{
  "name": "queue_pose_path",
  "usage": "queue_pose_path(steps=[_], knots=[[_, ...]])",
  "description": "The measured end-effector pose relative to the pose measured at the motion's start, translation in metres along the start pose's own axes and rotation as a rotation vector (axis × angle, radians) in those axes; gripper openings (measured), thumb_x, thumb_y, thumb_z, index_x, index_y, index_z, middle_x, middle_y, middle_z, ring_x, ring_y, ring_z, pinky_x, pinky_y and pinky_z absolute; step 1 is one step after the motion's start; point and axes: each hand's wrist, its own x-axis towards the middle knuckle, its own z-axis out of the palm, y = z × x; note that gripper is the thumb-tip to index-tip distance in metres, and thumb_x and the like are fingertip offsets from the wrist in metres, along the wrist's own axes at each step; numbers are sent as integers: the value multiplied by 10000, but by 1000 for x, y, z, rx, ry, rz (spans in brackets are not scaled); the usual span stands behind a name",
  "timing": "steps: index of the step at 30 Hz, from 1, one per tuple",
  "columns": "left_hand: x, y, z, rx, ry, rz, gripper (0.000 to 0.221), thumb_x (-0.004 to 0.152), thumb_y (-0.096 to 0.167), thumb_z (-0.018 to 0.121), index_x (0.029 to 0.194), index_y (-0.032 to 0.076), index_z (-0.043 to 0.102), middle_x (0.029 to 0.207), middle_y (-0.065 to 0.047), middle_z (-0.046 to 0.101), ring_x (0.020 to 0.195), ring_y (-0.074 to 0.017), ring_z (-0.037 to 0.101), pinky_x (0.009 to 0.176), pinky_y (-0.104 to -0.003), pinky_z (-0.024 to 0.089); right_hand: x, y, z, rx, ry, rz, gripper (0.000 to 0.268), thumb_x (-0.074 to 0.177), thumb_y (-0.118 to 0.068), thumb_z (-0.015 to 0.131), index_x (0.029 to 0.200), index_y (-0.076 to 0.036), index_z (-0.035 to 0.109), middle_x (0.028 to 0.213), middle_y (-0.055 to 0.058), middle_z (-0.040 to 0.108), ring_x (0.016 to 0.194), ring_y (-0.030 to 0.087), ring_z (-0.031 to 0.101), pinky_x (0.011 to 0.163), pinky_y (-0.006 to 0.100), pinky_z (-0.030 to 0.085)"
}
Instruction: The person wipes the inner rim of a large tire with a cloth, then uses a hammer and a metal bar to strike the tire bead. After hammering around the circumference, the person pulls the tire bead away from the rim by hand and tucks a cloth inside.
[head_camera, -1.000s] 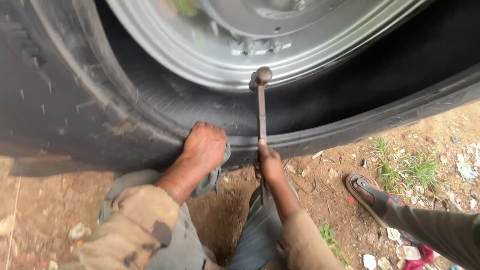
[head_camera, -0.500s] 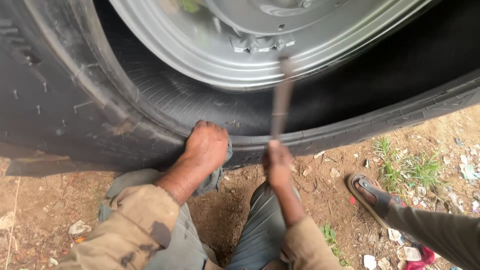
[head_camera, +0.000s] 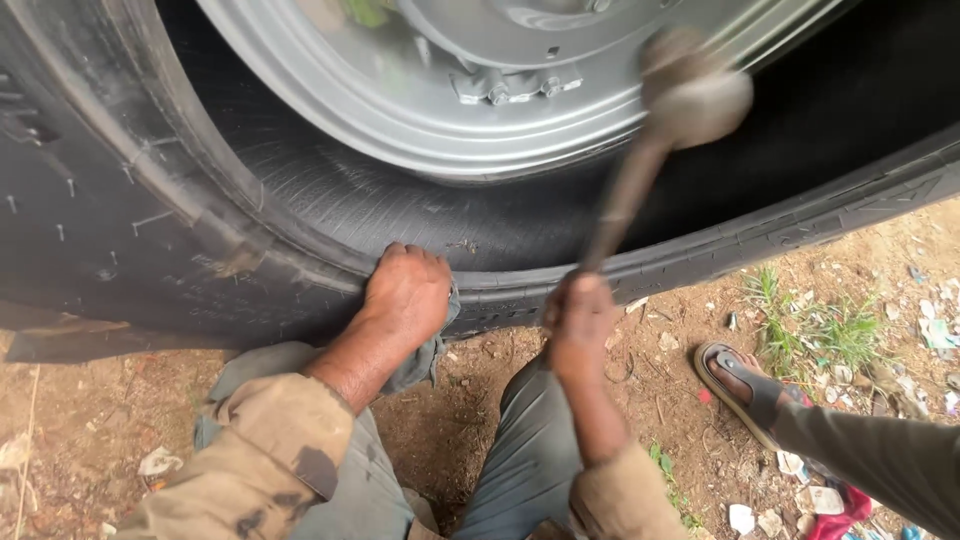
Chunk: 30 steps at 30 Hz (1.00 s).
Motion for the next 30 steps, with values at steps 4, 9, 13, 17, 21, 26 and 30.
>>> queue_pose_path(steps=[4,9,13,17,21,26,30], knots=[[3,1,12,-41,97,-22,189,887,211,586,971,83,697,902,-86,714,861,-214,680,774,-403,494,8,55,17,-187,-18,525,490,1062,-541,413,804,-132,490,590,-48,441,442,78,379,376,283,322],[8,2,31,-117,242,-40,174,861,203,600,962,121,715,946,-72,732,905,-228,688,800,-408,493,-11,-22,3,-54,-99,675,446,1035,-480,384,794,-128,513,553,-27,471,399,108,410,354,299,353],[4,1,11,-93,150,-26,171,876,206,590,959,110,705,926,-76,722,892,-225,678,799,-411,490,-7,-64,-11,90,-100,292,428,1079,-449,382,857,-115,532,580,-31,464,428,81,401,368,261,334],[0,1,3,-22,67,-19,191,890,225,588,961,79,689,907,-86,710,869,-216,672,778,-399,491,0,-37,-13,56,-68,-65,448,1089,-517,383,932,-119,517,623,-24,456,486,81,414,399,268,336],[-3,0,-1,-8,64,-15,186,896,226,591,955,77,686,902,-80,709,864,-210,671,773,-398,493,5,54,4,-148,13,135,494,1078,-533,392,836,-118,505,615,-37,477,469,78,447,381,273,388],[-4,-2,1,29,147,-3,150,898,226,609,896,98,689,835,-62,702,774,-184,662,706,-375,498,7,19,12,-4,-70,612,530,1066,-531,393,767,-105,494,557,-17,454,391,112,380,333,293,336],[-12,-4,-1,42,151,33,233,931,300,622,846,93,687,763,-58,690,695,-170,650,653,-368,502,-17,5,6,89,-35,549,508,1063,-526,388,780,-121,507,562,-28,461,385,100,378,331,279,330]])
